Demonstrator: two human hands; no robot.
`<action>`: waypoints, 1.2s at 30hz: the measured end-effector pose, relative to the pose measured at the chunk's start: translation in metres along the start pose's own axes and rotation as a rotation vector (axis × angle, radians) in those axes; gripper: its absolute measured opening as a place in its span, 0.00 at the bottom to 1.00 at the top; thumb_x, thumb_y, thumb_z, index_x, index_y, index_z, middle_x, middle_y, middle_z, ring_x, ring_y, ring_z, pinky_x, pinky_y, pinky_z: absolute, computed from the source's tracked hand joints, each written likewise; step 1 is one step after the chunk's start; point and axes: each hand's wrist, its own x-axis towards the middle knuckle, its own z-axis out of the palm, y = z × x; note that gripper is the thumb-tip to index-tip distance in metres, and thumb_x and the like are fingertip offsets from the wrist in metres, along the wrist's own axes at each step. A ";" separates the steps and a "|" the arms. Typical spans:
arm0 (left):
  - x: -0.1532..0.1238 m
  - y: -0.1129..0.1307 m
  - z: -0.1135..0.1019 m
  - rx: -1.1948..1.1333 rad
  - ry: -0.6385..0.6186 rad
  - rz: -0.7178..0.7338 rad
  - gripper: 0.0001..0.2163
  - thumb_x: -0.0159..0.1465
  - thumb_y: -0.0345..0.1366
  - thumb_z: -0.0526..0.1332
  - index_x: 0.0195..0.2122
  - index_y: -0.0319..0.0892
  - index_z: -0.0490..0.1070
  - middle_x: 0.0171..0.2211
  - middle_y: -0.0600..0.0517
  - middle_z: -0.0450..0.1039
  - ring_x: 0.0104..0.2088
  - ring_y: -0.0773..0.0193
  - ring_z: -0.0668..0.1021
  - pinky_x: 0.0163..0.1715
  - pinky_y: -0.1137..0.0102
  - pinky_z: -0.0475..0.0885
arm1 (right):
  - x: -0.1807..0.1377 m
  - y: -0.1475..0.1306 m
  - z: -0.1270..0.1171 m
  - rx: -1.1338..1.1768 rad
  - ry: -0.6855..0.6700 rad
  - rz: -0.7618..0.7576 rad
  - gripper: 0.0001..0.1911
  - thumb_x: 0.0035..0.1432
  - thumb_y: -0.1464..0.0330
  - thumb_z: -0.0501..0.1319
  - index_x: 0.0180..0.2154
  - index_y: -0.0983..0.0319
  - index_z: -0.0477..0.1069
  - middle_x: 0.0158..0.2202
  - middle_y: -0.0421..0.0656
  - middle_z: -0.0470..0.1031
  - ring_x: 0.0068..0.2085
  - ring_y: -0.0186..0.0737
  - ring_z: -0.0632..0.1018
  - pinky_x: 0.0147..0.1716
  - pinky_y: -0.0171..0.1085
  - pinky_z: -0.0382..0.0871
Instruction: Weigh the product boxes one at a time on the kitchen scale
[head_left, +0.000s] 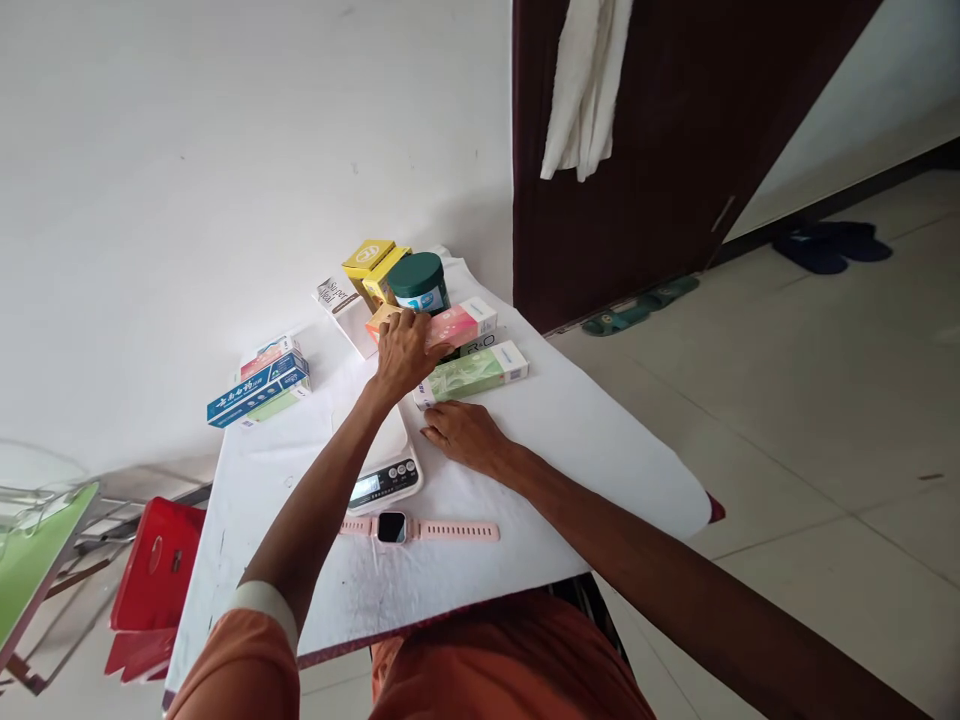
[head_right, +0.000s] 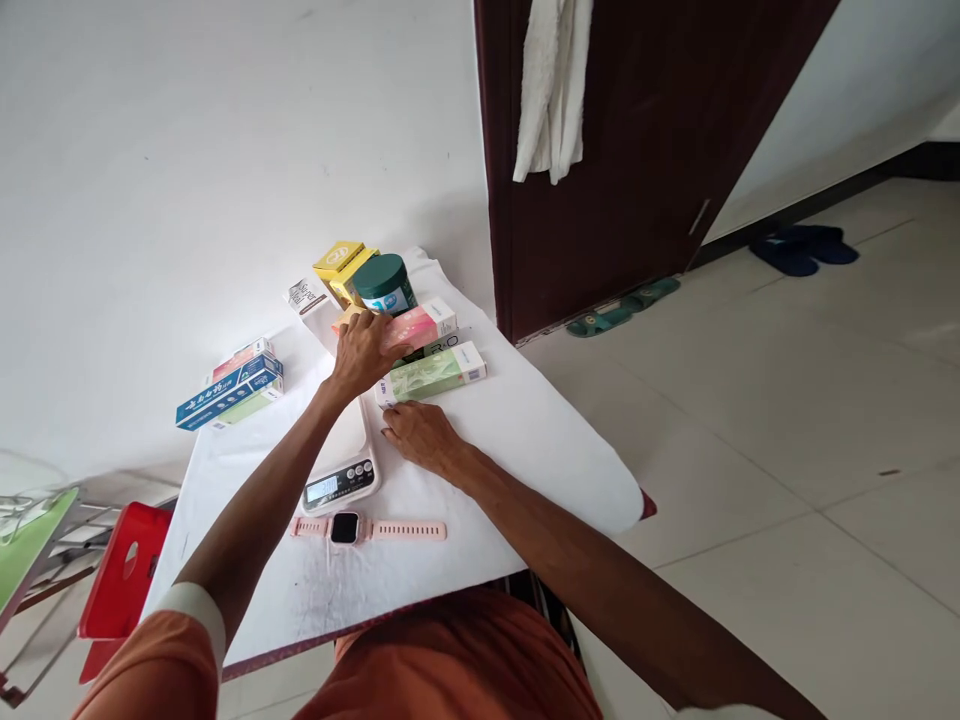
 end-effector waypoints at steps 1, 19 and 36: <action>0.002 0.000 0.004 0.001 0.004 0.018 0.19 0.67 0.51 0.62 0.49 0.43 0.73 0.52 0.38 0.71 0.54 0.39 0.70 0.53 0.50 0.65 | 0.000 0.001 0.000 0.002 0.004 -0.004 0.11 0.72 0.68 0.56 0.45 0.62 0.78 0.46 0.48 0.82 0.48 0.45 0.80 0.41 0.37 0.69; -0.057 -0.032 0.015 -0.018 0.027 0.058 0.24 0.69 0.48 0.61 0.62 0.43 0.67 0.65 0.34 0.61 0.64 0.42 0.65 0.59 0.49 0.63 | -0.005 0.014 0.030 -0.004 0.335 -0.156 0.15 0.70 0.66 0.55 0.29 0.60 0.70 0.29 0.44 0.78 0.33 0.40 0.76 0.30 0.37 0.58; -0.151 -0.286 -0.066 0.114 -0.254 -0.780 0.41 0.49 0.51 0.73 0.61 0.41 0.61 0.65 0.31 0.59 0.66 0.33 0.63 0.65 0.43 0.53 | -0.004 0.015 0.034 -0.034 0.339 -0.130 0.16 0.70 0.66 0.56 0.27 0.59 0.67 0.26 0.42 0.74 0.30 0.38 0.73 0.29 0.38 0.56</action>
